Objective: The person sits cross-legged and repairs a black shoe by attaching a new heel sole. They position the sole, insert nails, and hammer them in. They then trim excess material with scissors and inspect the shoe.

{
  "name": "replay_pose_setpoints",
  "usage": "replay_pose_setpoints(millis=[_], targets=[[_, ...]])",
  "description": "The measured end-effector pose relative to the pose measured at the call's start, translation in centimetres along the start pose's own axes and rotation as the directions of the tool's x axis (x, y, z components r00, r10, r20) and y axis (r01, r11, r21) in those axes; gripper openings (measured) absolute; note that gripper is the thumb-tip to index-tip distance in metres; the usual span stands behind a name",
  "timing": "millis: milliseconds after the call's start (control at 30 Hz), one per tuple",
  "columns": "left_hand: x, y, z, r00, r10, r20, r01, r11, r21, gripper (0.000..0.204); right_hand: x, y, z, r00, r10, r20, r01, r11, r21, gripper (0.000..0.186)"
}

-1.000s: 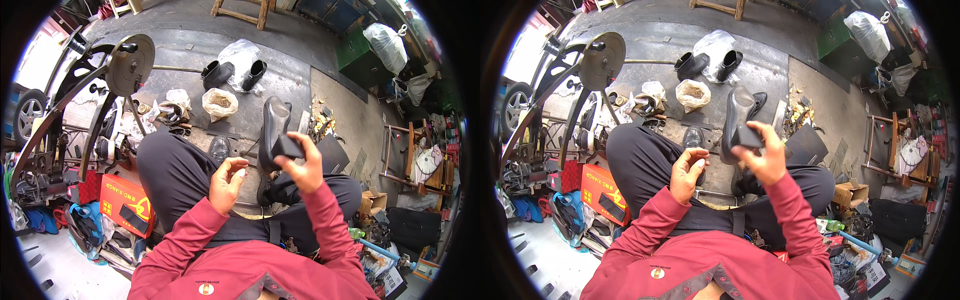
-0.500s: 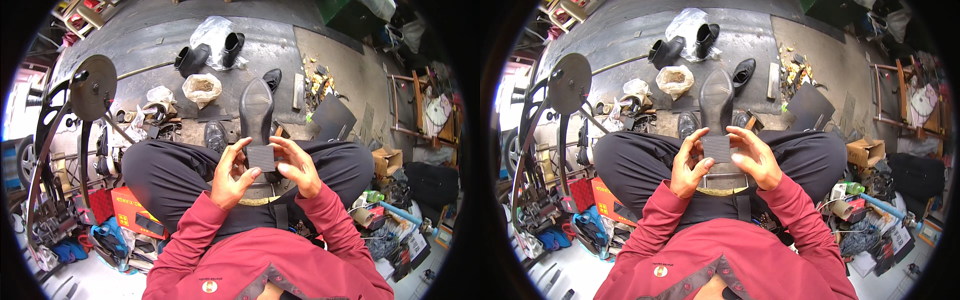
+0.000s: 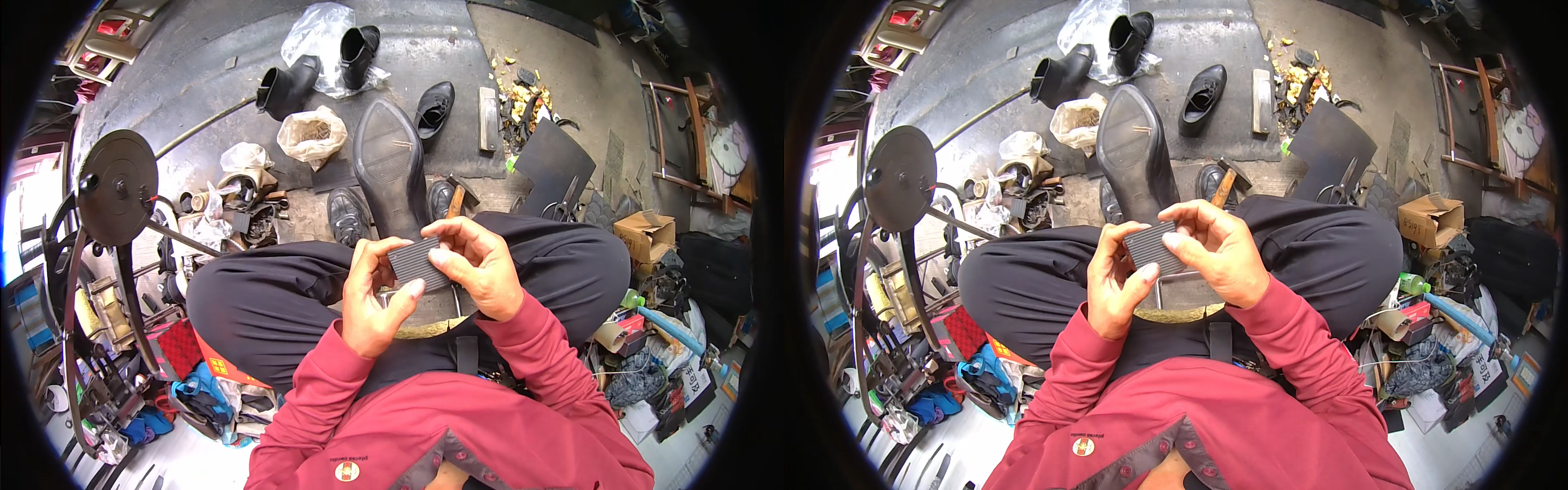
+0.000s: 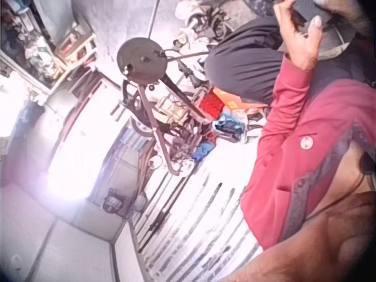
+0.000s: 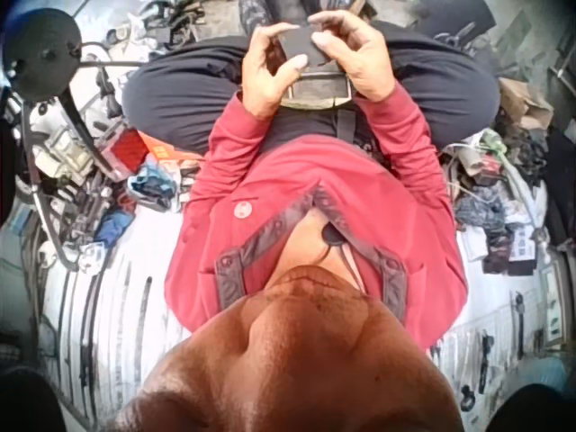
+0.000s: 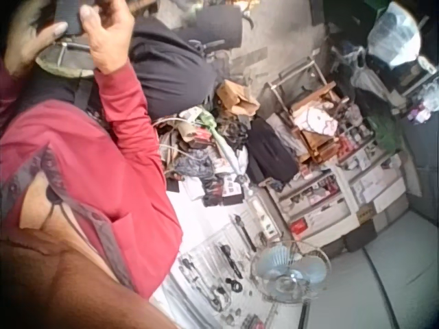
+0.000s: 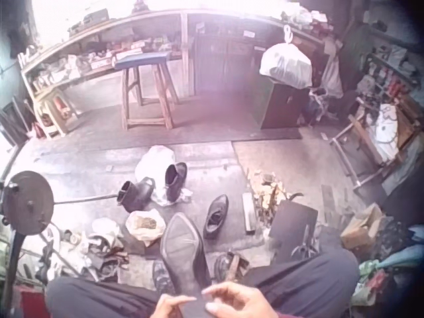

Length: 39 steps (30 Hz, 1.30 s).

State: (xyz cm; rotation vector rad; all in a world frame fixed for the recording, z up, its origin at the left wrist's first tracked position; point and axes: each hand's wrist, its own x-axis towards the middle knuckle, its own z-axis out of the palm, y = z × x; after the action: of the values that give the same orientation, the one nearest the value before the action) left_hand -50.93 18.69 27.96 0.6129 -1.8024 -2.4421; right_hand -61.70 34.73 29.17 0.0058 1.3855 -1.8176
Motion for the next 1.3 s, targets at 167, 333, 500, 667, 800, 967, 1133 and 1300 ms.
replay_pose_setpoints(millis=[167,333,500,667,800,967,1133,1300], targets=[[0.2,-0.1,-0.2,0.998,-0.035,-0.049,0.039,0.995,0.088,0.038,-0.1,-0.2,-0.1,0.997,0.071,0.021,-0.071,0.997,0.027,0.037],[0.2,-1.7,0.3,0.985,0.097,-0.140,-0.087,0.993,0.077,0.053,0.5,-0.8,-0.5,0.989,0.145,0.034,-0.144,0.989,-0.031,0.047],[0.7,-2.5,-0.5,0.975,0.204,-0.090,-0.195,0.977,0.090,0.056,1.3,-0.2,-1.2,0.995,0.016,0.101,-0.009,0.998,-0.067,0.046],[1.3,-2.2,-0.8,0.976,0.213,-0.049,-0.203,0.966,0.158,0.054,2.2,-0.3,-2.1,0.977,-0.033,0.211,0.071,0.982,-0.174,0.036],[1.2,-2.3,-0.7,0.976,0.212,-0.050,-0.202,0.966,0.159,0.056,2.3,-0.9,-2.2,0.973,-0.058,0.225,0.111,0.966,-0.233,0.033],[1.0,-2.2,-0.8,0.974,0.225,-0.031,-0.216,0.959,0.185,0.070,1.8,-1.8,-1.9,0.980,-0.025,0.195,0.091,0.937,-0.338,0.031],[0.5,-2.1,-1.0,0.962,0.272,0.038,-0.268,0.900,0.344,0.094,1.1,-2.0,-1.2,0.990,0.053,0.127,-0.029,0.983,-0.184,0.027],[-0.1,-2.6,-0.8,0.974,0.225,0.001,-0.214,0.924,0.317,0.090,0.6,-1.9,-1.0,0.990,0.112,0.088,-0.091,0.972,-0.216,0.030]])
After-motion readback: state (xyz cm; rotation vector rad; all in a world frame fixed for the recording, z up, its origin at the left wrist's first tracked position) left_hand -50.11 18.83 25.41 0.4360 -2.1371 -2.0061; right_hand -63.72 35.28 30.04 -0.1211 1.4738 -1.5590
